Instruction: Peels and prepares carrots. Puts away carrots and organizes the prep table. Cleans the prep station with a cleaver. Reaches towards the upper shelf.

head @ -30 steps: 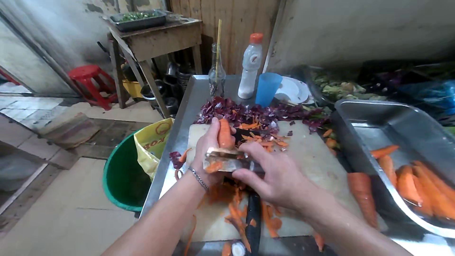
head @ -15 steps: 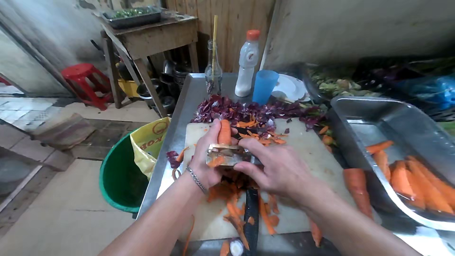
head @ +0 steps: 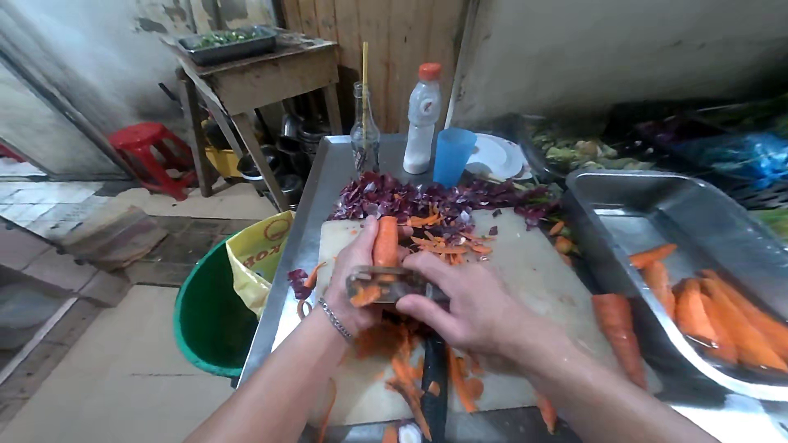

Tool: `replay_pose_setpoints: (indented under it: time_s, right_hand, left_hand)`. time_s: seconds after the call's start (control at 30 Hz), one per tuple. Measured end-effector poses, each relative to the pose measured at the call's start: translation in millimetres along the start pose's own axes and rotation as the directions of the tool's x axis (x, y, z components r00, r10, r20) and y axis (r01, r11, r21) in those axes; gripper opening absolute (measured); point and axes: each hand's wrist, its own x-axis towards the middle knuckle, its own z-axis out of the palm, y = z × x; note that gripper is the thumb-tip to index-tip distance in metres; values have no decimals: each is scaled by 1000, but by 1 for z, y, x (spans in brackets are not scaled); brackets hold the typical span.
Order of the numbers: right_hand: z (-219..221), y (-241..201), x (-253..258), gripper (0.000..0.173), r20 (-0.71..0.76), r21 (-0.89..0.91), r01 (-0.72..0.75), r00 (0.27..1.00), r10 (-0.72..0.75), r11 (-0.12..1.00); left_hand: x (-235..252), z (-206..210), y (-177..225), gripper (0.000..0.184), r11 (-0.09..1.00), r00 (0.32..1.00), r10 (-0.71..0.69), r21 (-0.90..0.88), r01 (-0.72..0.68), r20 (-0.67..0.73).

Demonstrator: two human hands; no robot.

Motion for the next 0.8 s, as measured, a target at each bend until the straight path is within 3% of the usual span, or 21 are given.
replay_pose_setpoints:
  time_s: [0.33, 0.8]
  right_hand:
    - [-1, 23, -1, 52, -67, -85, 66, 995, -72, 994]
    - [-7, 40, 5, 52, -39, -140, -72, 997, 68, 987]
  left_hand:
    - [-4, 5, -3, 58, 999, 999, -6, 41, 5, 38]
    - [-5, 20, 5, 57, 992, 983, -120, 23, 124, -137]
